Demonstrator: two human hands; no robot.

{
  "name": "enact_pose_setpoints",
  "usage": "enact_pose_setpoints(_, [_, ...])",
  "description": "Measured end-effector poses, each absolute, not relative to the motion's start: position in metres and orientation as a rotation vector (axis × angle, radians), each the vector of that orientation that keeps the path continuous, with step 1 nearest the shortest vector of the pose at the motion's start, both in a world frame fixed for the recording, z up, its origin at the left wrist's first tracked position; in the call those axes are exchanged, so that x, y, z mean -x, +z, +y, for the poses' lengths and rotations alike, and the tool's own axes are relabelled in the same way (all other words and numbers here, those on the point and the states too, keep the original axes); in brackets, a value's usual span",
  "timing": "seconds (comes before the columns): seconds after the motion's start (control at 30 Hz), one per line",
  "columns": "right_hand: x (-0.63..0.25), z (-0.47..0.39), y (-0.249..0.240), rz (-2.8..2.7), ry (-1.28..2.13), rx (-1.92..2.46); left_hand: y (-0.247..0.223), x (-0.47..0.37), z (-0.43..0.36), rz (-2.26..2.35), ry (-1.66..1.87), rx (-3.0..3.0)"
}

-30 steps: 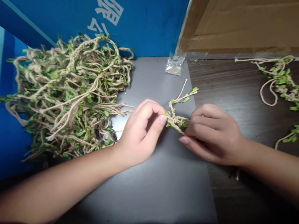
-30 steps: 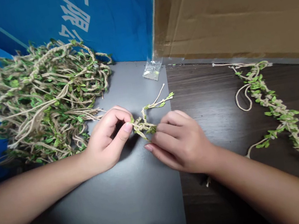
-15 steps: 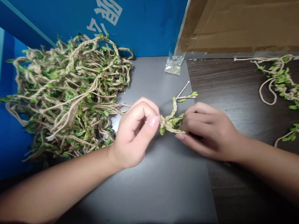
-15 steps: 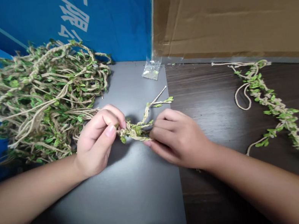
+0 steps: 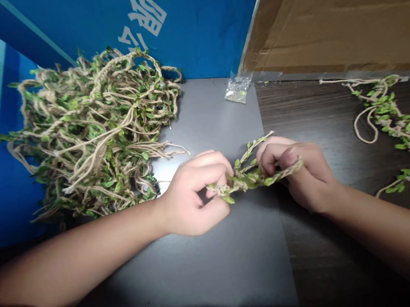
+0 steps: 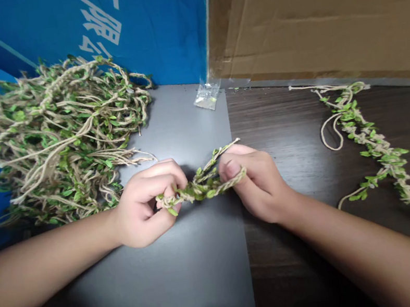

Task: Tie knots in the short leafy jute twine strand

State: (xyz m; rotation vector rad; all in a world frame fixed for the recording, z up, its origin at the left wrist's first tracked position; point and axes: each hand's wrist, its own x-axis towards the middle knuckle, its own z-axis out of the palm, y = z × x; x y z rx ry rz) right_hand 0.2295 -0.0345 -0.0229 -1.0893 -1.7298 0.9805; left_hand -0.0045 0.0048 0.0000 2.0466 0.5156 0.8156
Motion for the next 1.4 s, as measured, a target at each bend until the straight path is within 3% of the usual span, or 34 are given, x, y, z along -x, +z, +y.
enact_pose_setpoints(0.4, [-0.228, -0.032, -0.015, -1.485, 1.138, 1.135, 0.000, 0.007, 0.003, 0.394, 0.905, -2.137])
enact_pose_setpoints(0.83, [-0.231, -0.027, -0.024, -1.458, 0.824, 1.362, 0.007, 0.018, -0.003, 0.180, 0.922, -2.365])
enact_pose_setpoints(1.17, [-0.237, -0.032, -0.026, -1.670, 0.918, 0.937, -0.019, -0.001, 0.006, 0.752, 1.382, -1.504])
enact_pose_setpoints(1.4, [-0.238, -0.037, -0.018, -1.590, 0.963, 0.968, -0.017, 0.001, 0.005, 0.788, 1.552, -1.763])
